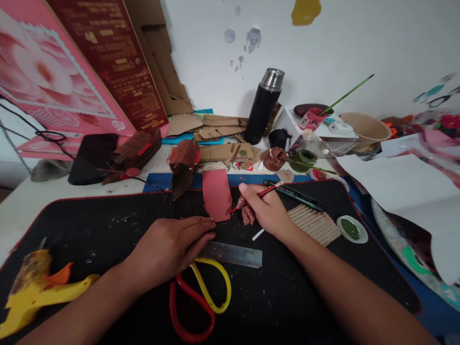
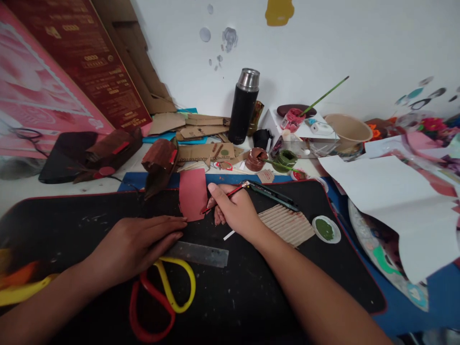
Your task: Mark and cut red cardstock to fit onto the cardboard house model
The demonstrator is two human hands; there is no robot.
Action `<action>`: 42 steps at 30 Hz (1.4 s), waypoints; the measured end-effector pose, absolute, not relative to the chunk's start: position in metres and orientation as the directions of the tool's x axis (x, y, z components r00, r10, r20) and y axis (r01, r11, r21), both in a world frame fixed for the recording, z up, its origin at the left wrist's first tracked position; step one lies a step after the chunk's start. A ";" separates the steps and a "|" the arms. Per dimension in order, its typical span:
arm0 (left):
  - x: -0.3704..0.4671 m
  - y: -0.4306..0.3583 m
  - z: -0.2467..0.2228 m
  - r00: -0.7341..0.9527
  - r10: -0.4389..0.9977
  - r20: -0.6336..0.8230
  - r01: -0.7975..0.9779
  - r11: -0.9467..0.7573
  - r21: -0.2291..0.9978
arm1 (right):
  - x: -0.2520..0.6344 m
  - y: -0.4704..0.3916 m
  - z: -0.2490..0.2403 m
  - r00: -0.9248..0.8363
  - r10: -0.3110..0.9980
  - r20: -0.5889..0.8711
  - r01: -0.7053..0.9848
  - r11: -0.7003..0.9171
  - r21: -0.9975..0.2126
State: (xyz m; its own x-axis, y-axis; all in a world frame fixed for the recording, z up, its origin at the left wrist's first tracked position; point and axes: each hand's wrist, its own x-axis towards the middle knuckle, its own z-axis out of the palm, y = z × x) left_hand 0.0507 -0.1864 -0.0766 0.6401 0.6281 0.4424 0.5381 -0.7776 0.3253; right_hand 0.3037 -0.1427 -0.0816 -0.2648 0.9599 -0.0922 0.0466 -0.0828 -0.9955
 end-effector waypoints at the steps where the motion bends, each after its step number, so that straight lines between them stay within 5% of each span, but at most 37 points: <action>1: 0.051 -0.186 -0.077 0.639 0.629 0.443 0.538 -0.777 0.327 | 0.304 -0.143 -0.081 -0.264 0.960 -0.092 0.046 -0.083 -0.995; 42: 0.049 -0.186 -0.078 0.644 0.621 0.446 0.529 -0.783 0.328 | 0.304 -0.143 -0.082 -0.303 0.951 -0.068 0.039 -0.059 -0.997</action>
